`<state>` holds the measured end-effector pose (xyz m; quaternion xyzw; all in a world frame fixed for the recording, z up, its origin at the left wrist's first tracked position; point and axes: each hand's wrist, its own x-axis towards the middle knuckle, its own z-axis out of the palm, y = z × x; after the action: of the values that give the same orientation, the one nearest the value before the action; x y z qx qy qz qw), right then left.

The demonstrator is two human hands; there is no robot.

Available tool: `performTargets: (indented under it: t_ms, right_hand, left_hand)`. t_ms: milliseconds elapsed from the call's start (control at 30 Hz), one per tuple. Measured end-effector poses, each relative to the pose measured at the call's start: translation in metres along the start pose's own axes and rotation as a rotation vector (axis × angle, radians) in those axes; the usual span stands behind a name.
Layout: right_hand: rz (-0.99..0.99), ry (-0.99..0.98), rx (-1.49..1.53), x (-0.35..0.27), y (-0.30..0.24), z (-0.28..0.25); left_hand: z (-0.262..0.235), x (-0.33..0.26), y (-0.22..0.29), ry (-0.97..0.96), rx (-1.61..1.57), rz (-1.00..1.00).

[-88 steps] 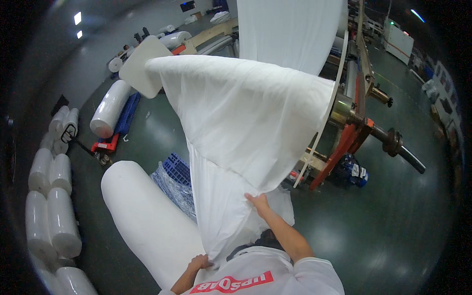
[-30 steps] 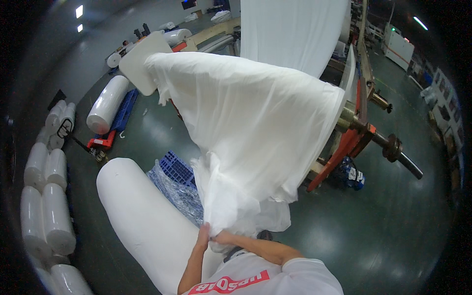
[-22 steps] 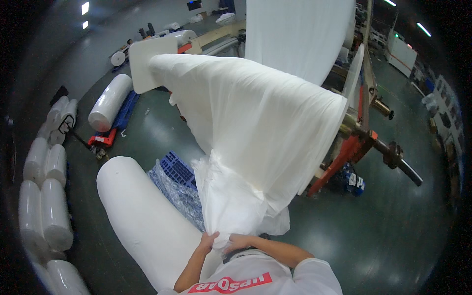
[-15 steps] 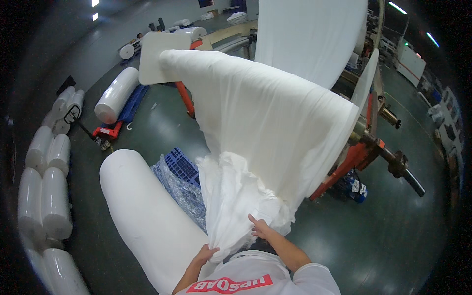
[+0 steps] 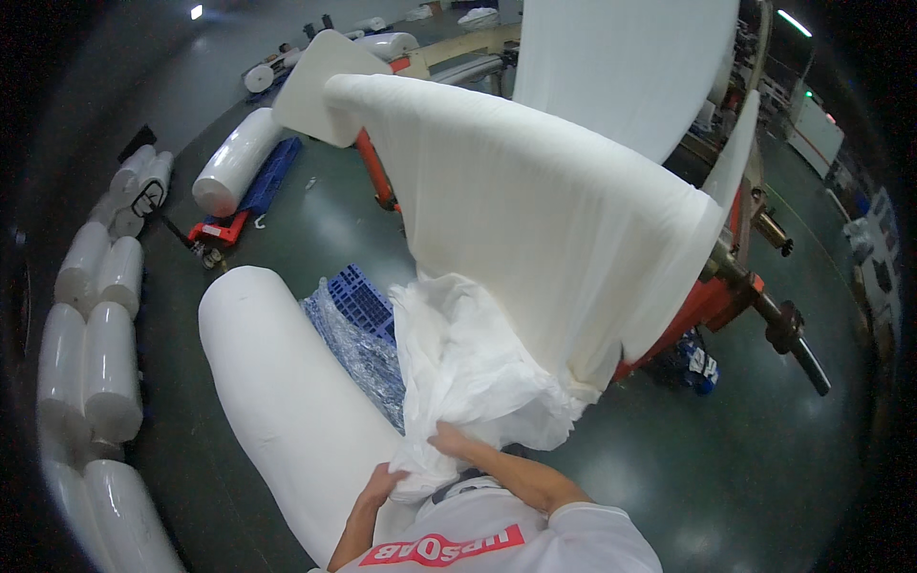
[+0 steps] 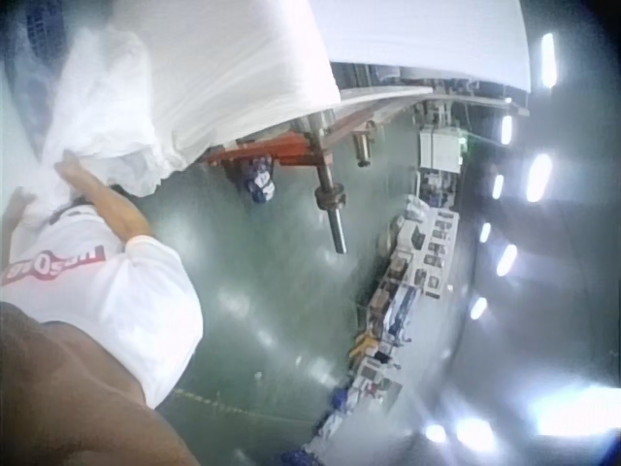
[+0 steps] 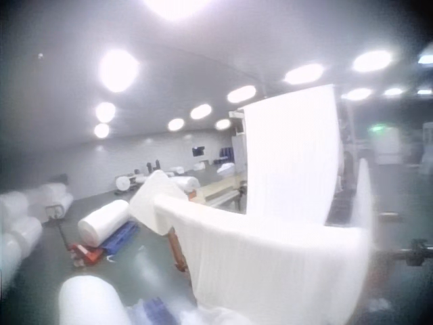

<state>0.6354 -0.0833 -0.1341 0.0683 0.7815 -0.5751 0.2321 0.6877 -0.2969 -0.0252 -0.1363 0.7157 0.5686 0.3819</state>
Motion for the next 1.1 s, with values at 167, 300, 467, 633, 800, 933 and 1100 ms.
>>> performTargets:
  t_ms: [167,300,467,633,800,933,1100]
  right_hand:
    - [-0.286,-0.266,-0.205,-0.045,-0.052,0.01]
    - [-0.339,-0.617,-0.197,-0.081,-0.102,-0.008]
    - [-0.423,-0.675,-0.325,-0.1,-0.133,-0.01]
    - [-0.097,-0.174,-0.06,-0.091,-0.063,-0.065]
    - [0.044,0.167,-0.014,-0.077,0.002,-0.123]
    - [0.098,0.373,0.015,-0.075,0.007,-0.149]
    - [0.092,0.655,-0.016,-0.063,-0.001,-0.175]
  left_hand:
    - [-0.007,0.028,-0.004,0.297,-0.318,-0.068]
    - [0.028,0.065,0.044,-0.059,-0.308,-0.066]
    - [0.019,0.12,0.001,0.058,0.174,0.159]
    - [-0.042,0.121,-0.054,0.301,-0.269,0.059]
    - [-0.09,0.089,-0.117,0.72,-0.565,-0.172]
    - [-0.081,0.085,-0.112,0.8,-0.704,-0.124]
    - [-0.066,0.094,-0.098,0.753,-0.776,-0.065]
